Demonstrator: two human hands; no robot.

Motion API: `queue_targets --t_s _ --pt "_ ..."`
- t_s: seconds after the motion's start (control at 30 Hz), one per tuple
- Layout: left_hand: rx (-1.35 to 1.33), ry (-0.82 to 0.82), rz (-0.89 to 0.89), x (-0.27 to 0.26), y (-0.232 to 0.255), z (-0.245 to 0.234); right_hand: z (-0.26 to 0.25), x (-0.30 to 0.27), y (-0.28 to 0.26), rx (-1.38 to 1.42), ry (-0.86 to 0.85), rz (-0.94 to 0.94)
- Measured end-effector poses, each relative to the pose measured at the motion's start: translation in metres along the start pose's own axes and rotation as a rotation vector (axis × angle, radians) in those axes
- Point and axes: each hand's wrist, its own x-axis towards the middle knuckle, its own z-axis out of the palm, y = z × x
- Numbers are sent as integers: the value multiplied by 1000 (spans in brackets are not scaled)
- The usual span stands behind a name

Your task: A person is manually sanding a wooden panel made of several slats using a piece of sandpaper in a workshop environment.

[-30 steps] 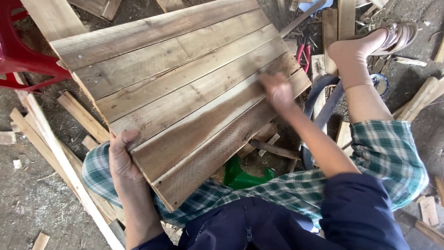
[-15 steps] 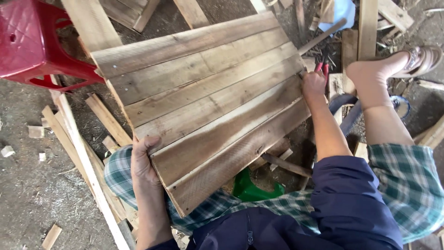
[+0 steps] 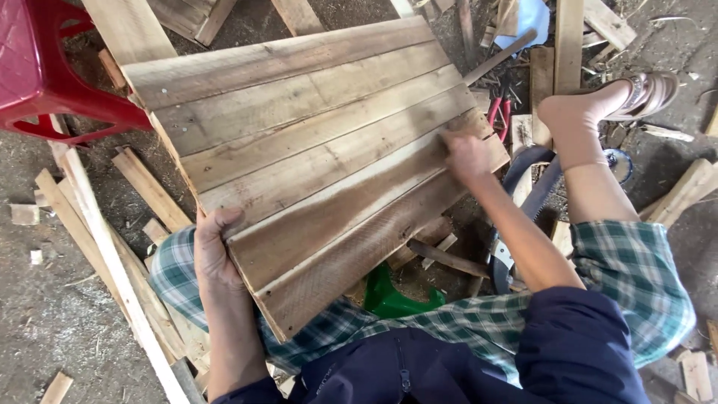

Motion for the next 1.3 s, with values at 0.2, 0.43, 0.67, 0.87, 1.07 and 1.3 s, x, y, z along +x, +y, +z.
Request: queue_targets --t_s 0.2,0.43,0.67,0.87,1.07,1.3 --pt "-5 -6 -1 -27 23 32 -150 -38 -79 959 46 -225" --pt "-73 -27 5 -28 22 33 -142 -65 -145 330 448 -276" --pt "-86 -59 17 -20 14 31 -225 -42 -180 -167 -612 -279" --pt "-115 -71 17 -68 47 68 -156 -69 -153 137 362 -270" --pt "-130 -80 20 -77 51 72 -218 -102 -216 550 357 -538" --pt "-160 -86 38 -71 46 69 -89 -60 -97 235 202 -189"
